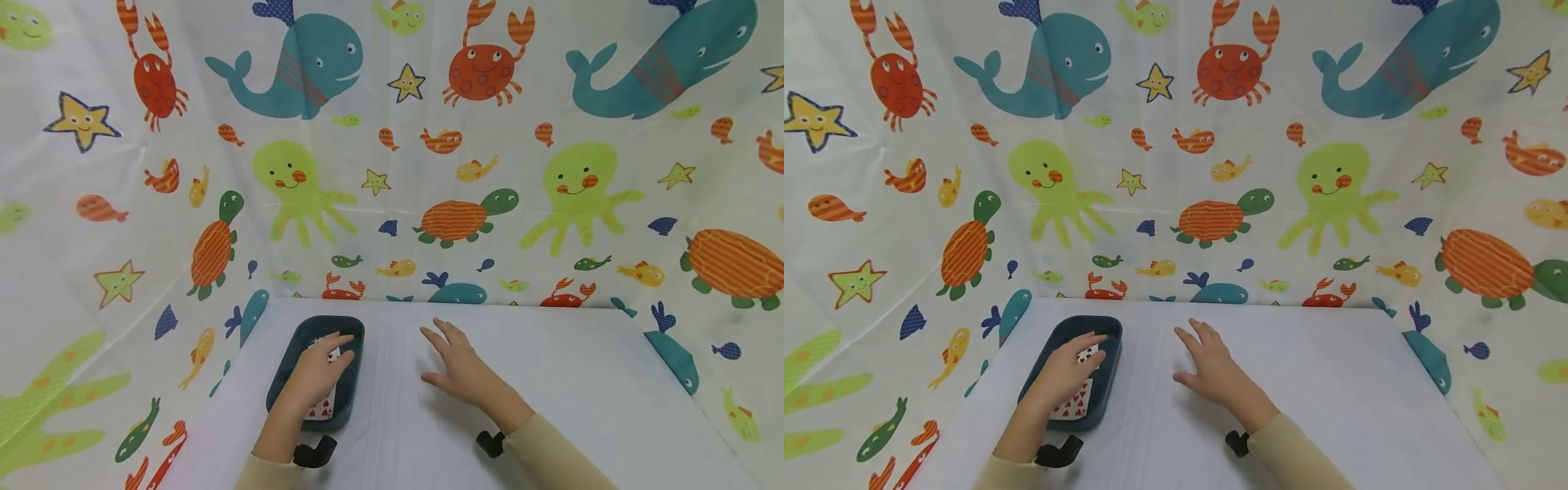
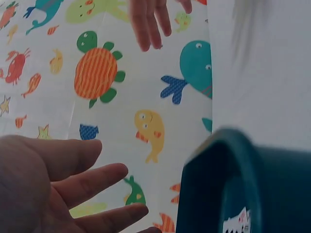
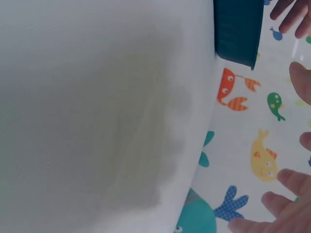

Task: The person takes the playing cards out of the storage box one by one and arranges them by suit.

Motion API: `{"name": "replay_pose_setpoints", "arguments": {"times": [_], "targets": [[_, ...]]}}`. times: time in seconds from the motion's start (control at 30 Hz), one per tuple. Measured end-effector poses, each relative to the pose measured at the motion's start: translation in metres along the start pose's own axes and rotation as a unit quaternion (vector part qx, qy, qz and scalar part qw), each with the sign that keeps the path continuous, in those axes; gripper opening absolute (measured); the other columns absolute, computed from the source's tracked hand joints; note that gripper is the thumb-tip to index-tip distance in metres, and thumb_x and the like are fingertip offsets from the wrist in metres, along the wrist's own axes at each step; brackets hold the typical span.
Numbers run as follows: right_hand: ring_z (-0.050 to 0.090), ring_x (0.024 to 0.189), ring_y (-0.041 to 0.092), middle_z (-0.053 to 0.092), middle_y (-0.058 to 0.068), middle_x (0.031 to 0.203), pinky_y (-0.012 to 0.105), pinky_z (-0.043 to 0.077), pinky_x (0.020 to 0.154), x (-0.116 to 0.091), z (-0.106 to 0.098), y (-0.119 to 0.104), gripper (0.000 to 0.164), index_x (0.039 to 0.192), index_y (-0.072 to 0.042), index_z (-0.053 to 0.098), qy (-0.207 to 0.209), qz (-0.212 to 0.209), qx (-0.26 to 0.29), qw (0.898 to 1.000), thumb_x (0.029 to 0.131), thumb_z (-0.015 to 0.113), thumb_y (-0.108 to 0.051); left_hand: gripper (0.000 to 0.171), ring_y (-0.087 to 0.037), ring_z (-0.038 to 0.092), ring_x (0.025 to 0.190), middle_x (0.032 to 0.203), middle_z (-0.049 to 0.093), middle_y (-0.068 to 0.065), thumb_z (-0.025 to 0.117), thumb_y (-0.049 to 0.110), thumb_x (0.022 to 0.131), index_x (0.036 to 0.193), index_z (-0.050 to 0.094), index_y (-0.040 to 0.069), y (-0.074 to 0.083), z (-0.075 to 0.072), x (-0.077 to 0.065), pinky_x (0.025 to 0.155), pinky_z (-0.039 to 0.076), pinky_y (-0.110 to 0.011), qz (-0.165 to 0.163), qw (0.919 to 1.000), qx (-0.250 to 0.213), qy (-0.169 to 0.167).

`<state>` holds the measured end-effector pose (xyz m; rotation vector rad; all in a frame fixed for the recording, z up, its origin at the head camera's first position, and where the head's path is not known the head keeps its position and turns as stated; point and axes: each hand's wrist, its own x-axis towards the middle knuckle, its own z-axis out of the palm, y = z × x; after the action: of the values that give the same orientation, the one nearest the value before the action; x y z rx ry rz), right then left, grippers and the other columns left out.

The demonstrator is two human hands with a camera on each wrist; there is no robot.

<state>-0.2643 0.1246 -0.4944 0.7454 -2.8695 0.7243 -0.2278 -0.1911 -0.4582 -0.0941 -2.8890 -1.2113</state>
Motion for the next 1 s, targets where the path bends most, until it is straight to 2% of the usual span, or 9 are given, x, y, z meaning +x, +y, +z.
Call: {"name": "replay_pose_setpoints", "arguments": {"times": [0.1, 0.2, 0.33, 0.47, 0.77, 1.0], "targets": [[0.028, 0.162, 0.041, 0.028, 0.013, 0.177, 0.065, 0.04, 0.122, 0.006, 0.004, -0.004, 0.088, 0.165, -0.026, 0.042, -0.011, -0.004, 0.01, 1.0, 0.091, 0.087, -0.041, 0.045, -0.046, 0.038, 0.158, 0.168, 0.046, -0.017, 0.062, 0.032, 0.109, 0.152, 0.062, 0.02, -0.009, -0.011, -0.002, 0.119, 0.037, -0.073, -0.014, 0.9999, -0.003, 0.003], [0.029, 0.161, 0.04, 0.028, 0.012, 0.176, 0.067, 0.04, 0.122, 0.013, 0.006, -0.011, 0.087, 0.164, -0.025, 0.043, -0.019, -0.003, 0.012, 1.0, 0.09, 0.087, -0.041, 0.045, -0.046, 0.039, 0.158, 0.166, 0.049, -0.017, 0.061, 0.034, 0.109, 0.152, 0.062, 0.021, -0.019, -0.02, -0.002, 0.118, 0.037, -0.074, -0.039, 0.9992, -0.001, 0.004], [0.028, 0.16, 0.039, 0.029, 0.011, 0.175, 0.071, 0.037, 0.12, 0.024, 0.009, -0.021, 0.088, 0.164, -0.026, 0.042, -0.025, -0.009, 0.002, 1.0, 0.09, 0.087, -0.042, 0.046, -0.049, 0.046, 0.152, 0.161, 0.053, -0.021, 0.06, 0.038, 0.11, 0.152, 0.062, 0.02, -0.028, -0.034, -0.003, 0.114, 0.042, -0.074, -0.061, 0.9981, 0.006, 0.007], [0.028, 0.16, 0.037, 0.029, 0.01, 0.175, 0.07, 0.035, 0.121, 0.036, 0.012, -0.03, 0.089, 0.165, -0.027, 0.039, -0.034, -0.02, -0.005, 0.999, 0.091, 0.085, -0.044, 0.044, -0.047, 0.055, 0.143, 0.155, 0.058, -0.023, 0.059, 0.036, 0.11, 0.15, 0.063, 0.018, -0.039, -0.046, -0.004, 0.111, 0.05, -0.068, -0.072, 0.9973, 0.007, 0.013], [0.027, 0.16, 0.037, 0.028, 0.011, 0.174, 0.069, 0.034, 0.123, 0.066, 0.016, -0.049, 0.093, 0.167, -0.03, 0.034, -0.056, -0.03, 0.03, 0.998, 0.09, 0.086, -0.041, 0.042, -0.043, 0.057, 0.141, 0.151, 0.062, -0.022, 0.062, 0.027, 0.109, 0.147, 0.065, 0.012, -0.065, -0.068, -0.007, 0.115, 0.049, -0.062, -0.109, 0.9923, -0.04, 0.043], [0.026, 0.161, 0.034, 0.027, 0.008, 0.175, 0.065, 0.033, 0.125, 0.077, 0.029, -0.068, 0.091, 0.165, -0.029, 0.038, -0.078, -0.024, 0.039, 0.996, 0.089, 0.086, -0.042, 0.045, -0.044, 0.057, 0.139, 0.154, 0.058, -0.024, 0.064, 0.031, 0.107, 0.148, 0.064, 0.011, -0.091, -0.076, -0.016, 0.114, 0.05, -0.062, -0.151, 0.9872, -0.039, 0.034]]}}
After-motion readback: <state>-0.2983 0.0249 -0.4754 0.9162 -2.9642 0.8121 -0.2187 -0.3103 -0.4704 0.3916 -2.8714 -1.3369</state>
